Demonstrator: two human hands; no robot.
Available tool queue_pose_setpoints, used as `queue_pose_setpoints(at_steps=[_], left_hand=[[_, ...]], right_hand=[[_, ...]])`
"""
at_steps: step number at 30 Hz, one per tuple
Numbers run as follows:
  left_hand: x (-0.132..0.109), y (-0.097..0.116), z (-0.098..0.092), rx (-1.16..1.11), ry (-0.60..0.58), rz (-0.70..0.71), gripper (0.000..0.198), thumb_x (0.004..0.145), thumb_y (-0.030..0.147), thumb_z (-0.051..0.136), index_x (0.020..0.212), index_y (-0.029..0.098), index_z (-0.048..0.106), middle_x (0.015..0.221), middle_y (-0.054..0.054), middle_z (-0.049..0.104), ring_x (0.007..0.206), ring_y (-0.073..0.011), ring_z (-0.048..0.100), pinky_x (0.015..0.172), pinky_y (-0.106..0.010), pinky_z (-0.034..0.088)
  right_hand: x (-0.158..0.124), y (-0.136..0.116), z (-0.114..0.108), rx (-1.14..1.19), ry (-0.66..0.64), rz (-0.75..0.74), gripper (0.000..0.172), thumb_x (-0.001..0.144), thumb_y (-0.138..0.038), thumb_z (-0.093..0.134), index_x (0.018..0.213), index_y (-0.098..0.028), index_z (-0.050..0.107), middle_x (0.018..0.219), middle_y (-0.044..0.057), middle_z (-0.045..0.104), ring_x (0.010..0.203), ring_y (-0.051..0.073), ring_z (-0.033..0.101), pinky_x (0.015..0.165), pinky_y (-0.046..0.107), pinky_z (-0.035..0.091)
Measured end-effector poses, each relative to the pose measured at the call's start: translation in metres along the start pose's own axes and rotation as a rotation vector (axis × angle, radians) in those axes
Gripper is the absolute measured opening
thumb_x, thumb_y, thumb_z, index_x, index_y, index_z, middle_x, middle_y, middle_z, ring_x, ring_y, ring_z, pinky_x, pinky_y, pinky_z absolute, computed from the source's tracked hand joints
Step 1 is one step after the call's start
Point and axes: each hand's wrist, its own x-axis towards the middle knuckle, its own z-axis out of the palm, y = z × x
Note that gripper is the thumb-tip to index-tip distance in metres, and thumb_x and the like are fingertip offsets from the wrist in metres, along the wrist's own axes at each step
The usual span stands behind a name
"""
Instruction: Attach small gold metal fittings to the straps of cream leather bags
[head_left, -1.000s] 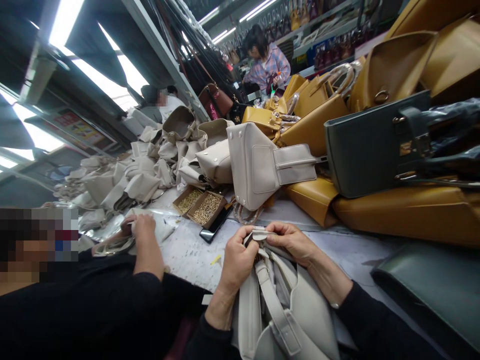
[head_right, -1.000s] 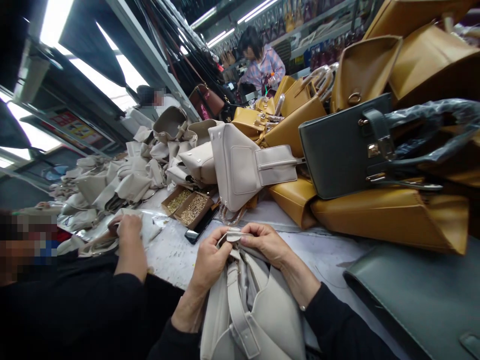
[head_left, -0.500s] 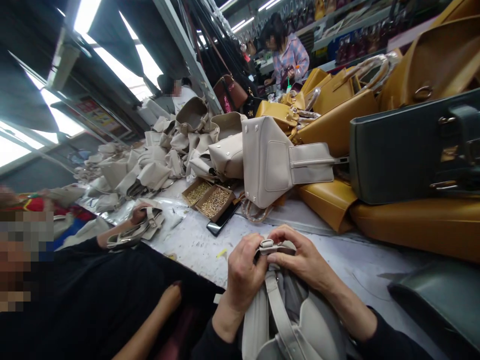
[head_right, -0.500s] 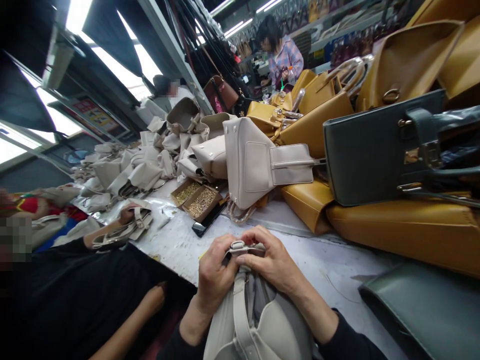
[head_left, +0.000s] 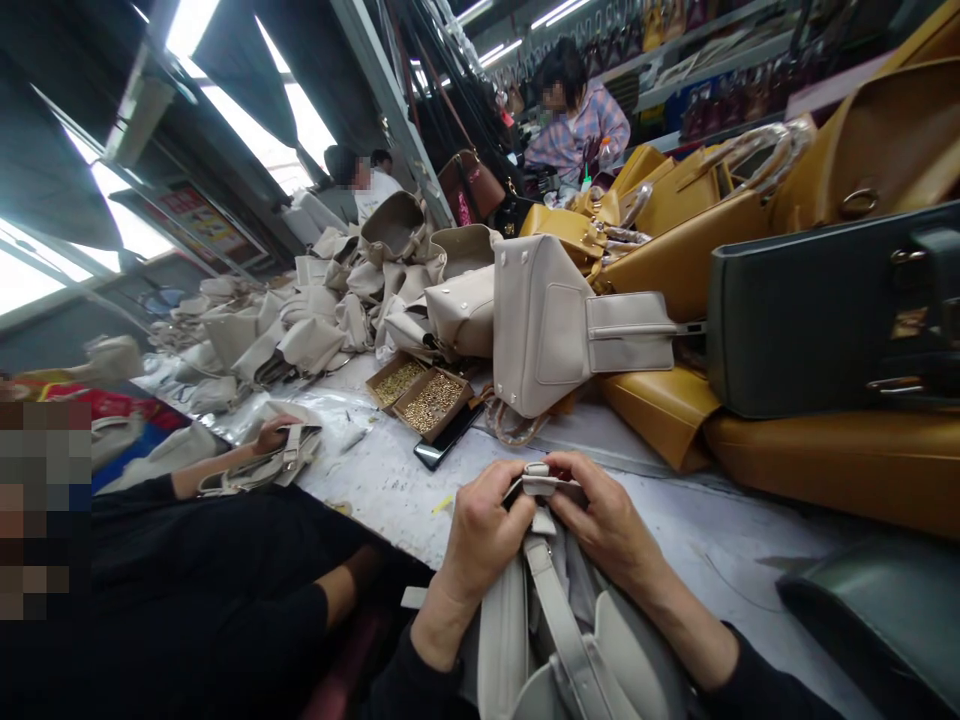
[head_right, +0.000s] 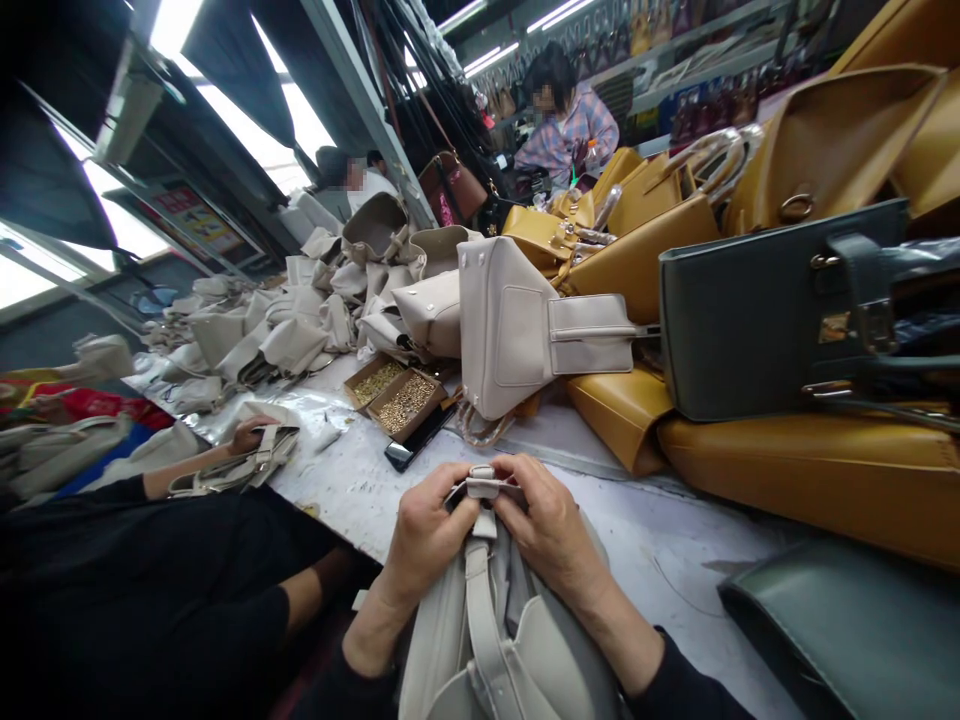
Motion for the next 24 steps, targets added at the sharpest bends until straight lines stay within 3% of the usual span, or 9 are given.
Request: queue_pose_setpoints(at_steps=[6, 12, 17, 20, 24], left_hand=[[0.0060, 0.0039, -0.0104, 0.040, -0.019, 0.023, 0.027, 0.094, 0.009, 0.059, 0.116, 0.021, 0.067, 0.108, -0.003, 0.078, 0.100, -0.0184, 0.075, 0.089, -0.027, 0.057], [0.0045, 0.0009, -0.0106, 0.452, -0.028, 0.274, 0.038, 0.098, 0.012, 0.053, 0.136, 0.012, 0.055, 0.115, -0.014, 0.078, 0.095, -0.0247, 0.078, 0.082, -0.033, 0.062], [0.0040, 0.0024, -0.0074, 0.628, -0.062, 0.281, 0.038, 0.097, 0.012, 0.050, 0.134, 0.007, 0.054, 0.101, -0.014, 0.079, 0.083, -0.0251, 0.077, 0.072, -0.034, 0.062], [0.0059, 0.0041, -0.0054, 0.561, -0.079, 0.220, 0.036, 0.096, 0.011, 0.048, 0.130, 0.009, 0.057, 0.099, -0.013, 0.078, 0.083, -0.0246, 0.076, 0.073, -0.033, 0.061], [0.0115, 0.0083, -0.0042, 0.116, -0.057, -0.038, 0.028, 0.094, 0.013, 0.054, 0.119, 0.018, 0.066, 0.107, -0.007, 0.078, 0.099, -0.0215, 0.076, 0.086, -0.031, 0.058]], right_hand=[[0.0060, -0.0039, 0.0059, -0.063, 0.020, 0.052, 0.030, 0.090, -0.014, 0.057, 0.118, -0.025, 0.060, 0.109, 0.003, 0.073, 0.099, 0.021, 0.069, 0.088, 0.032, 0.050], [0.0086, -0.0061, 0.0098, -0.167, 0.021, 0.128, 0.029, 0.088, -0.017, 0.057, 0.116, -0.025, 0.060, 0.107, 0.003, 0.075, 0.093, 0.023, 0.070, 0.082, 0.032, 0.049], [0.0098, -0.0068, 0.0093, -0.143, 0.024, 0.129, 0.027, 0.091, -0.020, 0.057, 0.117, -0.025, 0.060, 0.107, 0.003, 0.075, 0.094, 0.023, 0.071, 0.083, 0.032, 0.049], [0.0098, -0.0071, 0.0079, -0.126, 0.031, 0.095, 0.025, 0.091, -0.020, 0.057, 0.115, -0.025, 0.062, 0.105, 0.003, 0.076, 0.092, 0.022, 0.071, 0.081, 0.030, 0.050], [0.0083, -0.0053, 0.0061, -0.064, 0.048, 0.106, 0.024, 0.092, -0.020, 0.057, 0.116, -0.025, 0.061, 0.106, 0.003, 0.076, 0.093, 0.021, 0.071, 0.082, 0.030, 0.052]])
